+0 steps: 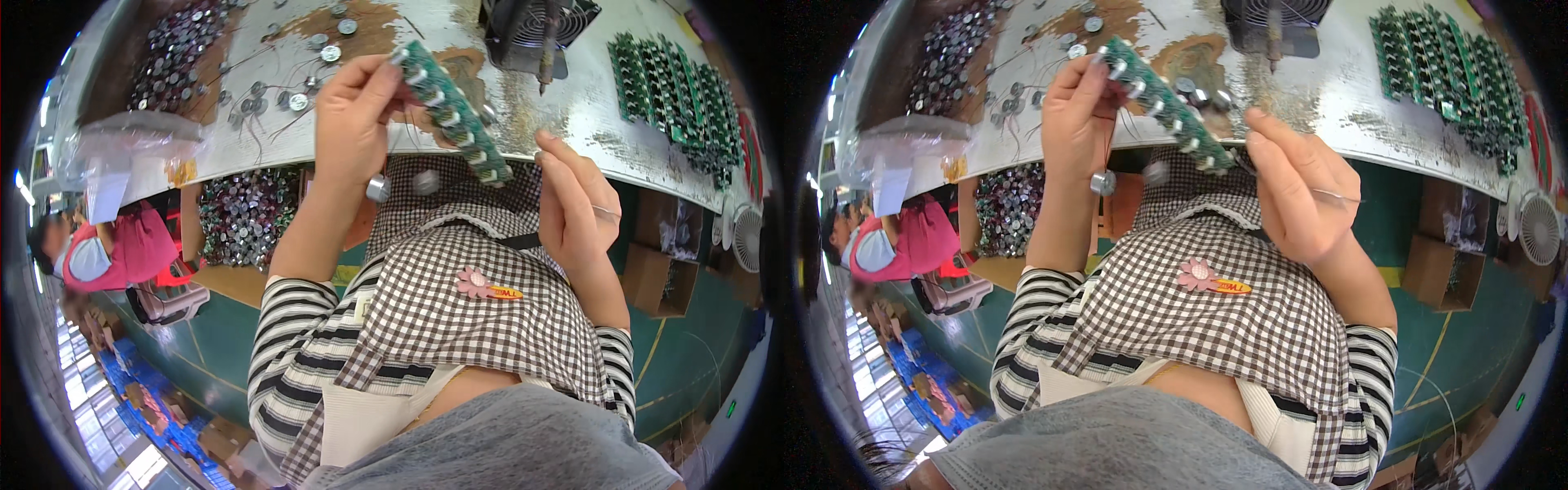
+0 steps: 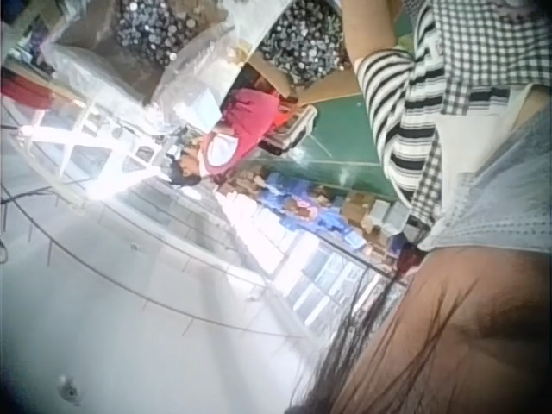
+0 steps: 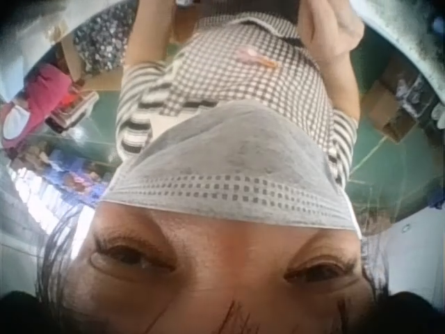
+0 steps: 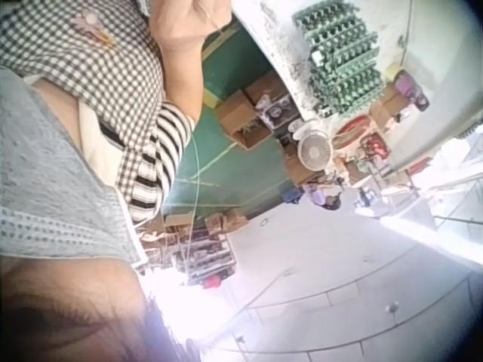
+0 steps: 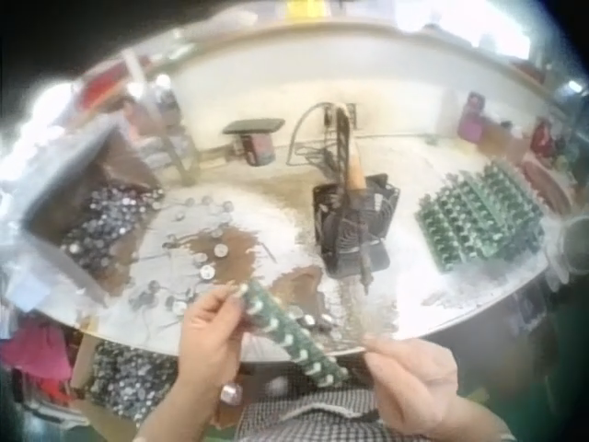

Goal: The person solders small motor wires onto printed circuit boards using a soldering iron.

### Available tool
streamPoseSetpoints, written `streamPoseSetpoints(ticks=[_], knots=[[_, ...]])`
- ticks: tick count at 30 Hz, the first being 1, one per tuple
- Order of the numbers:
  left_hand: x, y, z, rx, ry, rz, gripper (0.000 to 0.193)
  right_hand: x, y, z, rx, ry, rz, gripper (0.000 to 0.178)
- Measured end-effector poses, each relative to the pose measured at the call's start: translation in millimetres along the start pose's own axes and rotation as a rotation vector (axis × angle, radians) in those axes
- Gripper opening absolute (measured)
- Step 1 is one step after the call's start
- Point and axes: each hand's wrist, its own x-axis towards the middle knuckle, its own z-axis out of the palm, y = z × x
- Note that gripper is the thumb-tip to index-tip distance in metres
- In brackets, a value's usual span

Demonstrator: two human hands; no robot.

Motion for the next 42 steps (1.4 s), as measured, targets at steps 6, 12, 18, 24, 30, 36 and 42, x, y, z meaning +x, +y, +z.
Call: streamPoseSetpoints(ticks=[6,12,18,24,30,36,42], knots=[[-18.6,-10.3,28.7,0.205,-0.006,0.217,0.012,33.2,-21.6,43.4,0.295,-0.106,0.453,0.011],[-13.5,-6.8,24.6,-0.159,-0.154,-0.122,0.014,37.4,-2.7,49.8,0.139,0.021,0.194,0.005],[-17.3,-18.4,24.6,-0.258,-0.045,-0.267,0.020,39.5,7.3,58.7,0.186,0.054,0.016,0.006],[-21.0,-34.5,31.7,-0.008,0.101,0.100,0.015,43.7,-8.3,65.7,0.373,0.016,0.456,0.015],[0.9,-23.9,19.6,-0.279,0.102,-0.457,0.013,36.6,2.6,64.2,0.175,0.047,0.145,0.013],[-13.8,-20.2,31.3,-0.216,0.047,-0.069,0.013,41.8,5.2,62.1,0.507,-0.061,0.462,0.021],[-12.9,-17.2,16.5,-0.021,-0.012,-0.062,0.013,42.7,7.9,66.4,0.776,-0.120,0.602,0.023]])
